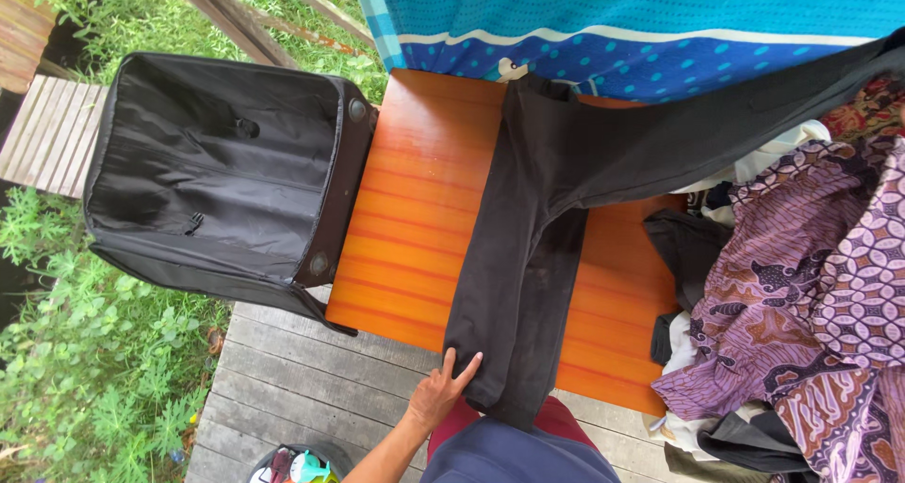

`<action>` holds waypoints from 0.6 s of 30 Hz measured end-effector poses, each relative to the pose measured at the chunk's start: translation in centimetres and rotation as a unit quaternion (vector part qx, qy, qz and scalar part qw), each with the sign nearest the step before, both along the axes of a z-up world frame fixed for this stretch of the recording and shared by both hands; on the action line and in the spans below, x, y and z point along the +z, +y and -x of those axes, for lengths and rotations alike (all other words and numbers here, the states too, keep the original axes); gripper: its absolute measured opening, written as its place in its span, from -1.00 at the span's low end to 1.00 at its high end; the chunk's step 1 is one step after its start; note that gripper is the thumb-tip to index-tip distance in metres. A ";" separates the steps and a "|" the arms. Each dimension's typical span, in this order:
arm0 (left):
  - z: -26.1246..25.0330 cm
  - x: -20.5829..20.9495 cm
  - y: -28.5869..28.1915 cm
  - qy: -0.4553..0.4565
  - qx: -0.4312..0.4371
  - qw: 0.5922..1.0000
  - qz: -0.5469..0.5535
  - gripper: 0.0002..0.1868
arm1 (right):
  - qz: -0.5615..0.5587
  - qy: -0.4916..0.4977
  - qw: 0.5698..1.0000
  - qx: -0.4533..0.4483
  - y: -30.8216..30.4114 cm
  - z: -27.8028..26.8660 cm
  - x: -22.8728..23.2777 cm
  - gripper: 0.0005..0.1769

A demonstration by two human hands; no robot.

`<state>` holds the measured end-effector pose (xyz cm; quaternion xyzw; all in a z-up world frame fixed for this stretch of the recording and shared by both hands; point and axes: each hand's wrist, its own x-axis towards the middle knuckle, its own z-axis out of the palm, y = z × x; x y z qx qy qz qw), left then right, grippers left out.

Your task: The person folds a black shirt and a patterned purple shirt by hand on a table and places them into an open suitcase.

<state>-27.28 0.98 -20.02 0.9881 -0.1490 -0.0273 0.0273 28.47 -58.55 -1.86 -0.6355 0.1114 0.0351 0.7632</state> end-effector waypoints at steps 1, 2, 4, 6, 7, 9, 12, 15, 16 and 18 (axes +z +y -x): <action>-0.5 0.6 -0.4 0.005 -0.003 1.000 -0.008 -0.10 | 0.008 0.011 1.000 0.000 -1.3 0.2 -0.9 -0.74; -1.1 1.6 -0.5 0.056 -0.003 0.998 0.008 -0.09 | 0.015 0.023 1.000 0.004 -2.0 0.7 -1.4 -0.74; -2.2 4.7 -0.7 0.158 -0.003 0.987 0.039 -0.06 | 0.030 0.045 0.998 0.012 -3.0 1.7 -2.4 -0.74; -3.3 8.7 -0.3 0.223 -0.008 0.969 0.105 -0.10 | 0.045 0.062 0.997 0.027 -3.7 3.3 -2.8 -0.73; -4.5 10.4 0.1 0.256 -0.011 0.957 0.137 -0.07 | 0.052 0.065 0.996 0.034 -3.7 4.2 -2.7 -0.73; -7.5 12.7 0.6 0.212 -0.027 0.964 0.158 -0.20 | 0.072 0.053 0.995 0.034 -1.9 5.7 -1.4 -0.73; -13.1 13.7 1.1 0.042 -0.017 0.983 0.179 -0.40 | 0.188 -0.044 0.981 0.015 3.4 10.3 2.4 -0.74; -21.4 12.3 0.5 -0.075 -0.017 0.971 0.227 -0.55 | 0.263 -0.105 0.959 0.029 9.0 15.4 6.8 -0.73; -24.3 11.8 0.0 -0.116 -0.027 0.965 0.235 -0.57 | 0.275 -0.109 0.955 0.035 10.7 16.9 8.1 -0.74; -30.0 10.6 -1.7 -0.167 -0.053 0.963 0.206 -0.53 | 0.333 -0.121 0.934 0.034 13.9 19.5 10.5 -0.72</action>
